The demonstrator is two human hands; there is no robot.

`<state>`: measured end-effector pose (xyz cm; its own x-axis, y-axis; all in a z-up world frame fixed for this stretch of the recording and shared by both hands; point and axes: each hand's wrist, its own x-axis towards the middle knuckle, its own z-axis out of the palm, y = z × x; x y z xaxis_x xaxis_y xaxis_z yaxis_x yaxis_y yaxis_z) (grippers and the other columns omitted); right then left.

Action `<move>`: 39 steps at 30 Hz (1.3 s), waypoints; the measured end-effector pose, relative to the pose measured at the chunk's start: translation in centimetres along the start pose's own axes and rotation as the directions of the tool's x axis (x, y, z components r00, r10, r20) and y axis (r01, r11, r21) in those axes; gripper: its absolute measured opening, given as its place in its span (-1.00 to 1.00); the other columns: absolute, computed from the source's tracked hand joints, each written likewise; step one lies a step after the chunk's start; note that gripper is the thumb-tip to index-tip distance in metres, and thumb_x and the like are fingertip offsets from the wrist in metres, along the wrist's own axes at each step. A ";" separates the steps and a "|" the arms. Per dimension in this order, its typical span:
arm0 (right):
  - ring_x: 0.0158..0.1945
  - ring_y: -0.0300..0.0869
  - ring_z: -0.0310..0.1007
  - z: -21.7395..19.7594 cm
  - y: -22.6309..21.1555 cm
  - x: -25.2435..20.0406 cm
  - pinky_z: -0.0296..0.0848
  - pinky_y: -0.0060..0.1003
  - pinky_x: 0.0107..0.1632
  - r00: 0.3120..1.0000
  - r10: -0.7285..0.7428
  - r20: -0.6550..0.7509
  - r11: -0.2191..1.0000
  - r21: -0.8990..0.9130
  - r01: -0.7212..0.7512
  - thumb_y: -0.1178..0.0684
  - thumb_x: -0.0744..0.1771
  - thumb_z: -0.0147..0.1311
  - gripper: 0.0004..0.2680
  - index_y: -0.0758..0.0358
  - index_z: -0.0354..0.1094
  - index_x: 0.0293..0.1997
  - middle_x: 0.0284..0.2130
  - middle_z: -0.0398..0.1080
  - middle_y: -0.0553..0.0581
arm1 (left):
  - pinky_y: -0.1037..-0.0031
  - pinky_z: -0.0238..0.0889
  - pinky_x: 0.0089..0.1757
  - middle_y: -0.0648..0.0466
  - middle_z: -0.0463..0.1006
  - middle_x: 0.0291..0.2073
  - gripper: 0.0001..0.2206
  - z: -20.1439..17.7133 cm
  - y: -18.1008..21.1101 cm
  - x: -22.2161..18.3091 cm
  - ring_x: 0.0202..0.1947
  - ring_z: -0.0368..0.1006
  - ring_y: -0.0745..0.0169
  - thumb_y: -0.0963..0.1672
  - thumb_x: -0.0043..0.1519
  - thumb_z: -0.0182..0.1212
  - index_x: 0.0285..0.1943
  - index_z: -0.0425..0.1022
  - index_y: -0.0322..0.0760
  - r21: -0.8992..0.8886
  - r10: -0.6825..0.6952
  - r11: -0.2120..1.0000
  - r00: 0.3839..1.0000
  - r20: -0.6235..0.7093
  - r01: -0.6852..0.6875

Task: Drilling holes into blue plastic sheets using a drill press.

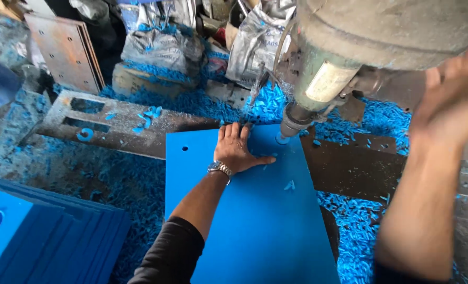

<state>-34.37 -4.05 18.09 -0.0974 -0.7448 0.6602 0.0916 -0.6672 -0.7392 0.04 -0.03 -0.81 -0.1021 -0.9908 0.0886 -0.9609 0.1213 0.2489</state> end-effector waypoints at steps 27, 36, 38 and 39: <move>-0.25 -0.22 0.46 -16.2 3.3 -36.7 0.43 -0.41 -0.18 0.554 0.621 -0.554 0.749 0.211 -0.629 -0.24 0.59 -0.23 -0.66 0.14 0.39 -0.07 -0.31 0.44 0.03 | 0.05 0.29 0.24 -0.10 0.34 0.49 -0.71 7.4 24.2 -16.1 0.39 0.33 -0.20 0.06 0.33 0.12 0.12 0.53 0.00 -0.859 0.462 0.282 0.845 -0.269 -0.427; -0.27 -0.02 0.49 -10.1 6.5 -50.0 0.49 -0.21 -0.13 0.848 0.492 -0.194 0.268 -0.894 -0.360 -0.22 0.15 0.31 -0.54 0.22 0.51 0.06 -0.24 0.41 0.21 | 0.08 -0.09 0.37 0.07 0.20 0.52 -0.47 10.7 6.9 -32.1 0.48 0.14 0.21 -0.19 0.37 0.04 0.58 0.17 -0.30 -0.073 0.678 0.719 0.721 -0.146 -0.691; -0.24 0.02 0.46 -6.0 4.4 -47.1 0.47 -0.16 -0.11 0.803 0.547 -0.238 0.111 -0.930 -0.351 -0.37 0.17 0.18 -0.51 0.24 0.52 -0.04 -0.26 0.36 0.22 | 0.28 0.17 0.18 0.20 0.43 0.28 -0.50 7.4 4.2 -34.0 0.30 0.34 0.21 -0.03 0.26 0.26 0.40 0.32 -0.10 -0.135 0.415 0.870 0.851 -0.322 -0.475; -0.21 0.05 0.43 -4.0 3.1 -45.9 0.45 -0.12 -0.10 0.754 0.578 -0.312 -0.065 -0.939 -0.339 -0.54 0.18 0.05 -0.43 0.27 0.53 -0.14 -0.27 0.31 0.23 | 0.48 0.43 -0.02 0.34 0.66 0.04 -0.50 5.7 2.7 -34.9 0.12 0.53 0.22 0.13 0.14 0.47 0.22 0.47 0.11 -0.248 0.120 0.934 0.881 -0.458 -0.256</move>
<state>-33.59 28.07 -15.03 -0.3296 -0.9437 0.0293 -0.9032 0.3061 -0.3009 -0.49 34.56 -8.72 -0.0876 -0.8309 0.5495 -0.8079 0.3820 0.4488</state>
